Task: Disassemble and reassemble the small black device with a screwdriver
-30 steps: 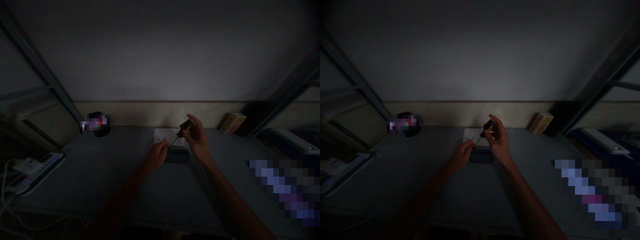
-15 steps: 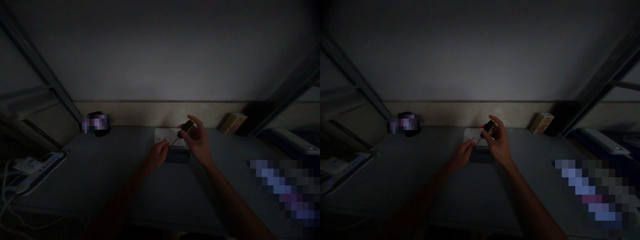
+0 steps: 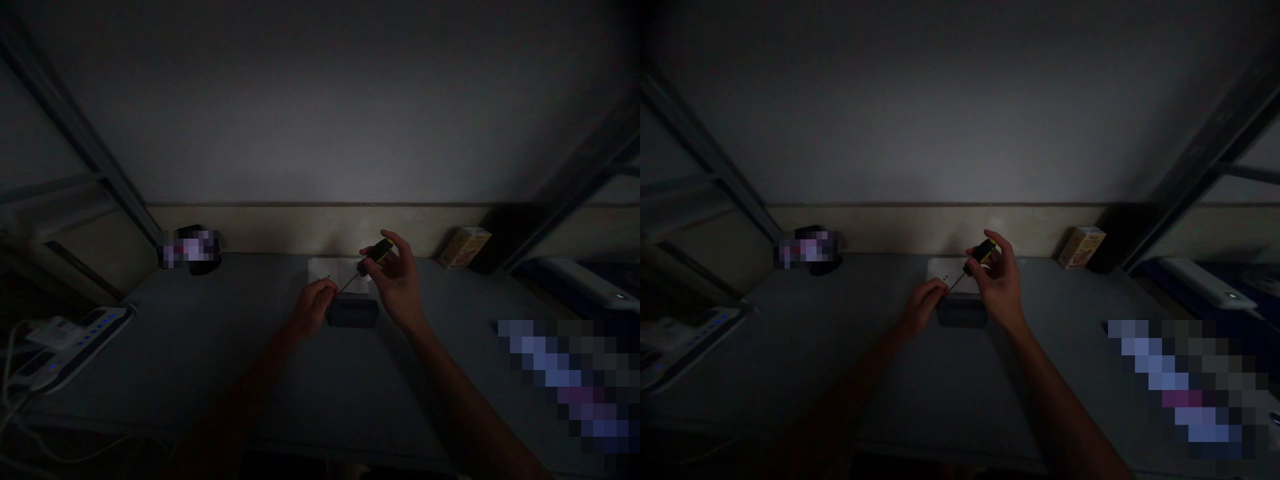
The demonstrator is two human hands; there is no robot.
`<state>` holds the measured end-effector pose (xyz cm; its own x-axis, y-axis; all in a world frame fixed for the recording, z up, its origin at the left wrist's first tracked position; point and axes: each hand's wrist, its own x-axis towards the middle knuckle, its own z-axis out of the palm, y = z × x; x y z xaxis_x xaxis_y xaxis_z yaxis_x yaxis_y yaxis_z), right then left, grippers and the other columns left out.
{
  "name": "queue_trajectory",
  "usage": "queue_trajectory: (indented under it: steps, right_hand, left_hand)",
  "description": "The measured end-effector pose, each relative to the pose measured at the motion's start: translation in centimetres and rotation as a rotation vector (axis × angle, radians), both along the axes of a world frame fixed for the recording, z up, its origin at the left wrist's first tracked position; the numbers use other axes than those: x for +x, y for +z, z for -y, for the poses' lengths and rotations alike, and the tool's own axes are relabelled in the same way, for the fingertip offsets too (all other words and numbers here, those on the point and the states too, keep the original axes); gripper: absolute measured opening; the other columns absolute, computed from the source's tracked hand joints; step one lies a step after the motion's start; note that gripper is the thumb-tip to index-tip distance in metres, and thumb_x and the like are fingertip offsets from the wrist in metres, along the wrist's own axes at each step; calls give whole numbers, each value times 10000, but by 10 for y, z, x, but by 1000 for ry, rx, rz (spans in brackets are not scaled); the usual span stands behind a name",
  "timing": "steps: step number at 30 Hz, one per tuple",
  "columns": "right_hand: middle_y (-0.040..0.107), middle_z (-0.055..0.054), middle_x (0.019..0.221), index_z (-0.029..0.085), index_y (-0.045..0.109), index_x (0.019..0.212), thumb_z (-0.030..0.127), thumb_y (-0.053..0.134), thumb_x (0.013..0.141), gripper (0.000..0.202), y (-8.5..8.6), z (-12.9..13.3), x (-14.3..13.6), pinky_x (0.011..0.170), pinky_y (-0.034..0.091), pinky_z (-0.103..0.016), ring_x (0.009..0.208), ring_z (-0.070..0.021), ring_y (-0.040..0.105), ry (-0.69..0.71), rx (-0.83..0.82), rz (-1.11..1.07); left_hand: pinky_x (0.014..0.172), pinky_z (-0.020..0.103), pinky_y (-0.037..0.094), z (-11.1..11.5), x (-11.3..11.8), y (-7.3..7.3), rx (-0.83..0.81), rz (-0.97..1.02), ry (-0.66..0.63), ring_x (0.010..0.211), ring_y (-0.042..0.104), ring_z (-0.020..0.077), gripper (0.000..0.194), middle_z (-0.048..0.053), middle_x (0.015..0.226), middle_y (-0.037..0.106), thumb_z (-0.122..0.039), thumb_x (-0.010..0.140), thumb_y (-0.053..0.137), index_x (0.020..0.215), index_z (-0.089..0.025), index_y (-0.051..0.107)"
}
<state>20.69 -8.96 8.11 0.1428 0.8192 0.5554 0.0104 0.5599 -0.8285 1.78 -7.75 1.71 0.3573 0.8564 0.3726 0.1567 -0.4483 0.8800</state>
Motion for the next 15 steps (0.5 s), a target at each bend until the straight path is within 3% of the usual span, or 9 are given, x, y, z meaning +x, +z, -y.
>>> queue_trajectory:
  steps: [15]
  right_hand:
    - [686,-34,1035,344,498,1358,330,770,865,563,-2,0,-1,719,626,-390,909,-214,696,42,-38,-27]
  left_hand:
    - [735,302,424,-1,0,1,11,22,-18,777,576,193,386,40,791,615,-462,1018,433,829,-182,619]
